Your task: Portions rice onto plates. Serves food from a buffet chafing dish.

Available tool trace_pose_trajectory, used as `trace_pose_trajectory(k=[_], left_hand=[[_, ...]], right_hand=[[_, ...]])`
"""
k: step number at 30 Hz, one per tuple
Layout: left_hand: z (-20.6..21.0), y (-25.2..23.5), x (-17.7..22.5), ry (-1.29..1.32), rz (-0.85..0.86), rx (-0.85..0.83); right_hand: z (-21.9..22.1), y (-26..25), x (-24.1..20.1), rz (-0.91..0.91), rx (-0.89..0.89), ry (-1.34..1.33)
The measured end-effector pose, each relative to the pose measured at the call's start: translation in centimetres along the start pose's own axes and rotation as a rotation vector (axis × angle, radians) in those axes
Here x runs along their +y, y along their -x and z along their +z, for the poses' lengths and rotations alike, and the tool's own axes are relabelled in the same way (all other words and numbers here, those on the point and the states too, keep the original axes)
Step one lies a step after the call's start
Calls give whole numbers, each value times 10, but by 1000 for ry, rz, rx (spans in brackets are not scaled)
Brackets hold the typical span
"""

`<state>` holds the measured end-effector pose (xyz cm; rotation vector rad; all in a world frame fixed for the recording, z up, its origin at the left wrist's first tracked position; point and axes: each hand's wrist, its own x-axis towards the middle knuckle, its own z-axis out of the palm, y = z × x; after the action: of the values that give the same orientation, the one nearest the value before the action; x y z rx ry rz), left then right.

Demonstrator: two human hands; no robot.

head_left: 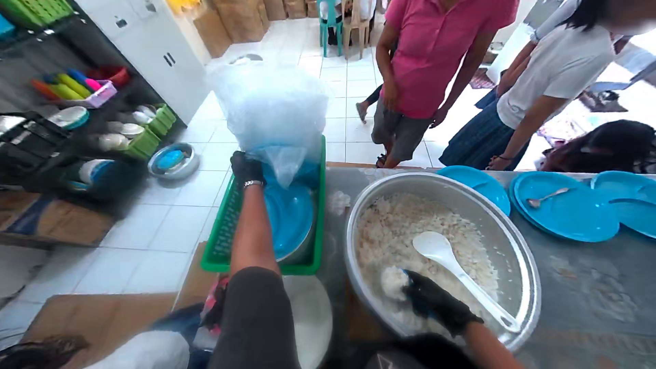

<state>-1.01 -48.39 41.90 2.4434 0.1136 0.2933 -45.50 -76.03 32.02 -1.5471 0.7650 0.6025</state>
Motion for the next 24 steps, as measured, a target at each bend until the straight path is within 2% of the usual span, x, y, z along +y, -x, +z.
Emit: trace_pose_trajectory(k=[4,8,12,14,16,20,24], left_hand=[[7,3,-20,72,88,94],[-1,6,-29,48,269,103],[-3,16,-28,31,311,-8],[-4,19,-26,-84,395,-87],[-4,22,-18,-166,480,-76],[-3,16,4,-42,310,-4],[-10,6,17,-144,267,-38]], right_hand=[[2,-3,-1,27,25,-39],[9,-3,-4,20,204,6],[8,-3,-4,3,239,80],[7,-3,-2,-23,212,72],[6,-3,0,-77,214,65],[2,-3,5,-250,294,299],[2,0,1,-229,357,443]])
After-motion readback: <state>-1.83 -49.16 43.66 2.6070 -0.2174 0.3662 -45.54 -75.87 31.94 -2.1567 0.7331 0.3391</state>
